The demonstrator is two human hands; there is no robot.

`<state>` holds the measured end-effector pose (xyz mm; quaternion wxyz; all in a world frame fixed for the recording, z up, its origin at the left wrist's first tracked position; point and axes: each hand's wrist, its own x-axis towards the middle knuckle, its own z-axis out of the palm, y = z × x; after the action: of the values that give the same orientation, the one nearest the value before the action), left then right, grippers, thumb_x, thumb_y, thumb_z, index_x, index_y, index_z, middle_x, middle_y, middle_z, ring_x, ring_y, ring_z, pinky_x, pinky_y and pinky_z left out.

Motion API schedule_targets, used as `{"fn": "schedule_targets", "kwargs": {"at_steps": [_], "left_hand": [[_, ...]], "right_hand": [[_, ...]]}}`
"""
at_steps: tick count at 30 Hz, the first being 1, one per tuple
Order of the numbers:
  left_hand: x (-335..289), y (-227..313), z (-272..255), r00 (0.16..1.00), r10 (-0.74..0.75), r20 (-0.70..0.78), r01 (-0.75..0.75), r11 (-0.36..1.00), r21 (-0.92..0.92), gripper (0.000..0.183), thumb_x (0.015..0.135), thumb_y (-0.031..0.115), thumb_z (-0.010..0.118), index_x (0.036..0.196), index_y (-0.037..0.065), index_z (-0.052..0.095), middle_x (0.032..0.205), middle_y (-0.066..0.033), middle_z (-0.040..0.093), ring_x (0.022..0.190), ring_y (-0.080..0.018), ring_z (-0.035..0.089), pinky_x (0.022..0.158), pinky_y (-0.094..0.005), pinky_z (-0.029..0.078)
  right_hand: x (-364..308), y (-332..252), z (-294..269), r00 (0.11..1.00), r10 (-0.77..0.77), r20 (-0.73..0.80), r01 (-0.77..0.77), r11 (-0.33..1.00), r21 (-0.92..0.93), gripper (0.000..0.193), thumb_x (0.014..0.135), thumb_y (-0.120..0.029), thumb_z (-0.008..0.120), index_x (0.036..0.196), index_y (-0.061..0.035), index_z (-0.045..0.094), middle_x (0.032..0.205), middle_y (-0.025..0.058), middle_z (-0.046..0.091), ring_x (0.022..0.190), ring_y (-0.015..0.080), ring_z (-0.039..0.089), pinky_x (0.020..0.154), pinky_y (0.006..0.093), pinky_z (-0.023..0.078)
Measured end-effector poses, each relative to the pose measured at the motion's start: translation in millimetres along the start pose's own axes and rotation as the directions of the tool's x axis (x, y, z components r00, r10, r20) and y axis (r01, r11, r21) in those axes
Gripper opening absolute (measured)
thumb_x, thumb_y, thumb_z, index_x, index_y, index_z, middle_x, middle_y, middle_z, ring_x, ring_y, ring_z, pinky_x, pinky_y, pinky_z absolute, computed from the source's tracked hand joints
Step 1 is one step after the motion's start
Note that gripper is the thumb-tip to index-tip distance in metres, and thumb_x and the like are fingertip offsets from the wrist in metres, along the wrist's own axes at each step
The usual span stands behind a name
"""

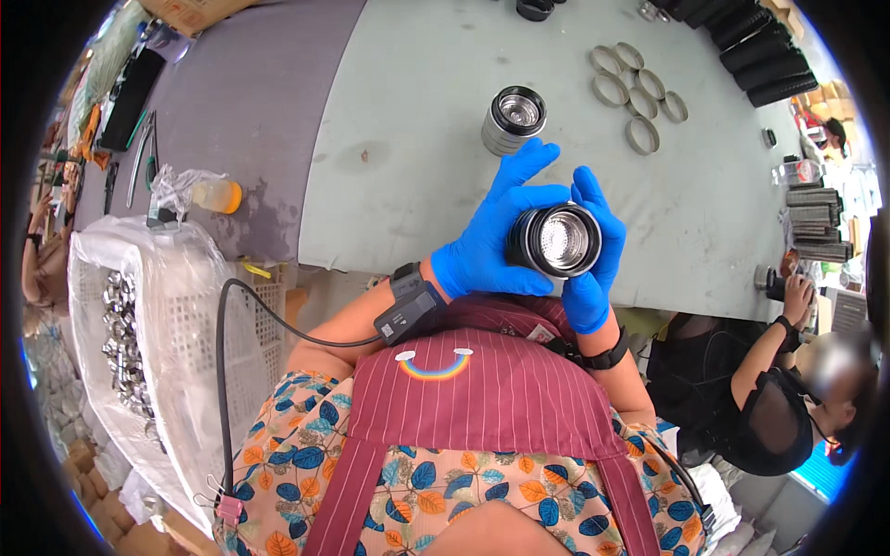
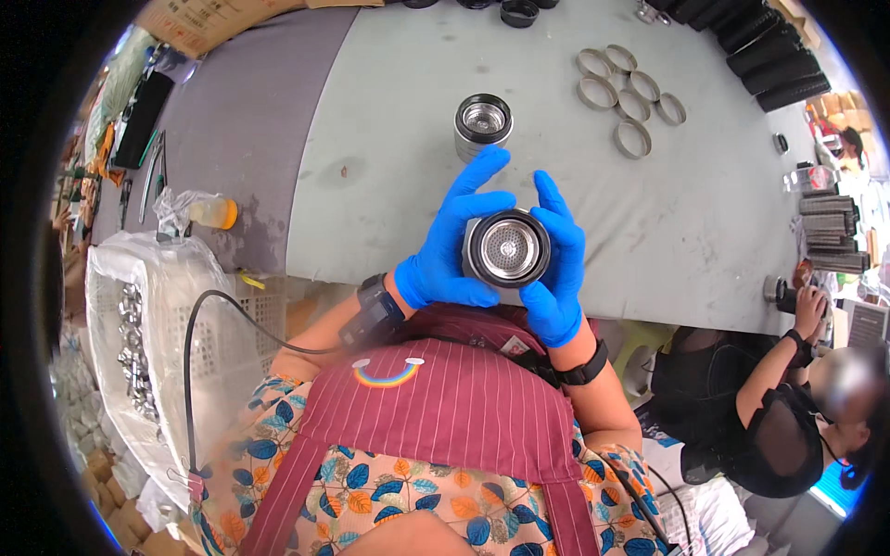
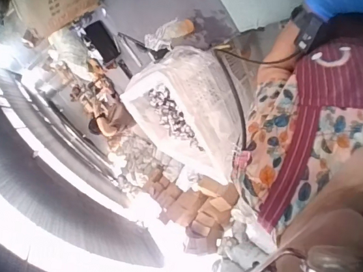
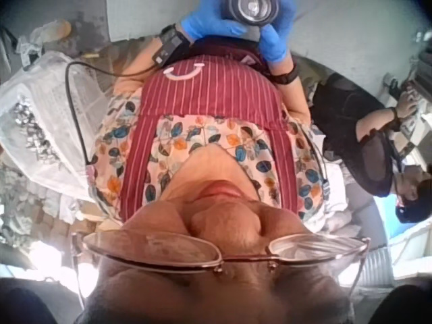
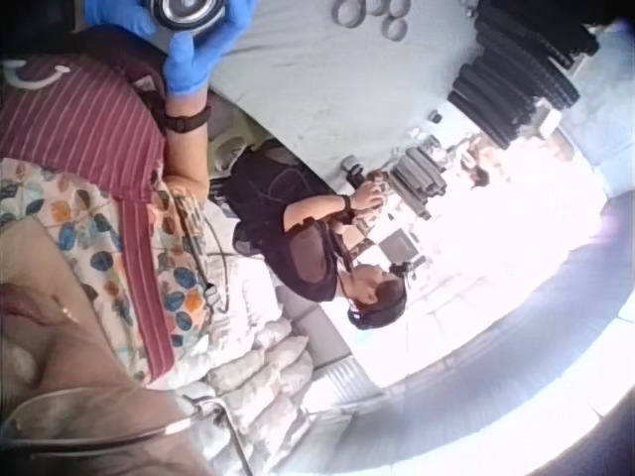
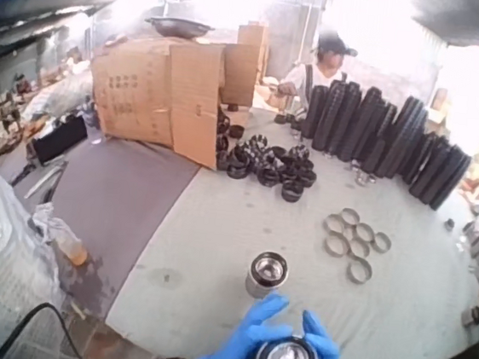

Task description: Assembling and stacking cylindrical metal components.

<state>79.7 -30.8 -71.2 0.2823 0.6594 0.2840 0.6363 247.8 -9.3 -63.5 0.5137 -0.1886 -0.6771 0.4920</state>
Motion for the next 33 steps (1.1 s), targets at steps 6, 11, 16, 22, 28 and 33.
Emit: {"fn": "schedule_targets", "kwargs": {"at_steps": [6, 11, 16, 22, 28, 33], "left_hand": [[-12.9, 9.4, 7.2, 0.978, -0.199, 0.066, 0.204, 0.974, -0.095, 0.119, 0.068, 0.047, 0.083, 0.152, 0.005, 0.011, 0.139, -0.0101, 0.05, 0.139, -0.0261, 0.035, 0.115, -0.0499, -0.011], [-12.1, 5.6, 15.0, 0.974, -0.226, 0.003, 0.221, 0.953, -0.205, 0.121, 0.068, 0.038, 0.084, 0.153, 0.006, 0.005, 0.131, -0.0086, 0.054, 0.132, -0.0262, 0.043, 0.115, -0.0507, -0.011], [-10.0, 7.9, 14.8, 0.977, -0.212, 0.011, 0.211, 0.965, -0.153, 0.119, 0.069, 0.035, 0.084, 0.153, 0.005, 0.007, 0.128, -0.0086, 0.055, 0.129, -0.026, 0.047, 0.116, -0.0511, -0.008], [-8.9, 8.5, 12.6, 0.993, -0.096, 0.073, 0.089, 0.992, 0.09, 0.101, 0.07, 0.028, 0.085, 0.147, 0.01, 0.023, 0.134, -0.0113, 0.051, 0.129, -0.0262, 0.047, 0.116, -0.0494, 0.018], [-3.8, 12.5, 14.6, 0.986, -0.135, 0.102, 0.13, 0.99, 0.054, 0.084, 0.068, 0.034, 0.085, 0.135, 0.011, 0.039, 0.133, -0.0077, 0.053, 0.126, -0.0264, 0.049, 0.116, -0.0557, 0.012], [-1.1, 16.8, 11.8, 0.977, -0.182, 0.107, 0.174, 0.981, 0.081, 0.083, 0.065, 0.036, 0.086, 0.133, 0.012, 0.045, 0.13, -0.0074, 0.054, 0.125, -0.0278, 0.048, 0.115, -0.0548, 0.016]], "right_hand": [[-2.5, -33.0, 4.9, 0.999, 0.031, -0.017, -0.033, 0.993, -0.11, 0.094, 0.079, -0.052, 0.067, 0.145, 0.0036, 0.03, 0.153, 0.0246, 0.025, 0.144, 0.034, 0.02, 0.117, 0.0458, 0.016], [29.9, -68.4, 10.8, 0.99, 0.032, 0.135, 0.034, 0.884, -0.465, 0.085, 0.075, -0.024, 0.077, 0.143, 0.0016, 0.034, 0.141, 0.0191, 0.043, 0.133, 0.0295, 0.04, 0.114, 0.0429, 0.025], [68.6, -87.9, 3.0, 0.969, 0.247, -0.004, -0.246, 0.968, 0.039, 0.067, 0.082, 0.001, 0.064, 0.142, -0.0002, 0.035, 0.12, 0.011, 0.057, 0.111, 0.0189, 0.056, 0.099, 0.0338, 0.043], [138.7, 5.4, -3.5, 0.974, 0.183, 0.134, -0.155, 0.968, -0.197, 0.066, 0.084, -0.01, 0.071, 0.141, -0.0042, 0.038, 0.121, 0.01, 0.057, 0.11, 0.0174, 0.056, 0.097, 0.032, 0.045], [143.9, 35.0, -1.1, 0.924, 0.195, 0.328, 0.073, 0.754, -0.653, 0.069, 0.081, -0.031, 0.074, 0.137, -0.0047, 0.042, 0.128, 0.0169, 0.055, 0.121, 0.0351, 0.052, 0.11, 0.0428, 0.033], [143.5, 29.2, -49.7, 0.996, 0.054, 0.073, -0.002, 0.814, -0.581, 0.089, 0.073, -0.043, 0.079, 0.139, 0.0016, 0.037, 0.136, 0.0234, 0.046, 0.127, 0.0349, 0.046, 0.107, 0.0423, 0.037]]}}
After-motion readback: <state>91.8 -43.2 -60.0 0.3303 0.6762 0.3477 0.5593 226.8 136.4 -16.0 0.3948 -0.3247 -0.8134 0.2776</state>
